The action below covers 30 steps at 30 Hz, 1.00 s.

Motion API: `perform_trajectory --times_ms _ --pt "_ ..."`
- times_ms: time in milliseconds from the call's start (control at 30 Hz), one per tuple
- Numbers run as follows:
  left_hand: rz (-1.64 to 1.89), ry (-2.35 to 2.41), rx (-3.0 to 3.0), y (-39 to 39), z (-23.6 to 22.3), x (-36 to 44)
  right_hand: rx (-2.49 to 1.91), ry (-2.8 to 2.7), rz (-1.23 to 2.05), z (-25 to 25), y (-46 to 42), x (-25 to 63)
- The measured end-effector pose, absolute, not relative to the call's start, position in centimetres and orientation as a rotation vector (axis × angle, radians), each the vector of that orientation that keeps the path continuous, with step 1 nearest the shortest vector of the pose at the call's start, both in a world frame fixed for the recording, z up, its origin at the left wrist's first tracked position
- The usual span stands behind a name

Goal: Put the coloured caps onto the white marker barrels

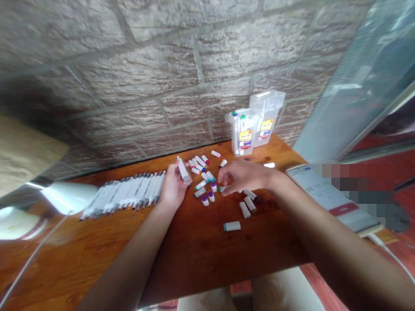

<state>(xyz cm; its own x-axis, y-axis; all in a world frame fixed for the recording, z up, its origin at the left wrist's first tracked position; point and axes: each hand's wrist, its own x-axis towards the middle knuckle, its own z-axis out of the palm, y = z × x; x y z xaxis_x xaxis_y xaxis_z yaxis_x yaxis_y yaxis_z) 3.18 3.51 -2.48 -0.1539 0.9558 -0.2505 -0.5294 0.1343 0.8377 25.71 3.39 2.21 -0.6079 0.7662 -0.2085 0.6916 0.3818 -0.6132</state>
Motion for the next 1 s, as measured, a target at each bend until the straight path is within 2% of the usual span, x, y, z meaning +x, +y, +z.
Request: perform_trajectory --times_ms 100,267,500,700,1000 --pt "1.428 1.051 0.536 3.4 -2.3 3.2 -1.366 -2.574 1.02 1.6 3.5 25.5" --pt "1.438 1.049 0.531 3.5 -2.5 3.2 -1.454 -2.492 0.803 1.0 4.0 25.8" --pt "1.43 1.029 0.542 3.4 -2.6 3.2 -1.531 -1.888 0.404 1.6 4.6 25.7" --pt "1.428 1.029 0.547 3.2 -2.4 3.2 -1.628 -1.667 0.523 0.9 5.7 26.5" --pt "1.429 1.02 0.529 3.2 -2.4 3.1 -1.584 -2.235 0.595 0.4 5.2 26.5"
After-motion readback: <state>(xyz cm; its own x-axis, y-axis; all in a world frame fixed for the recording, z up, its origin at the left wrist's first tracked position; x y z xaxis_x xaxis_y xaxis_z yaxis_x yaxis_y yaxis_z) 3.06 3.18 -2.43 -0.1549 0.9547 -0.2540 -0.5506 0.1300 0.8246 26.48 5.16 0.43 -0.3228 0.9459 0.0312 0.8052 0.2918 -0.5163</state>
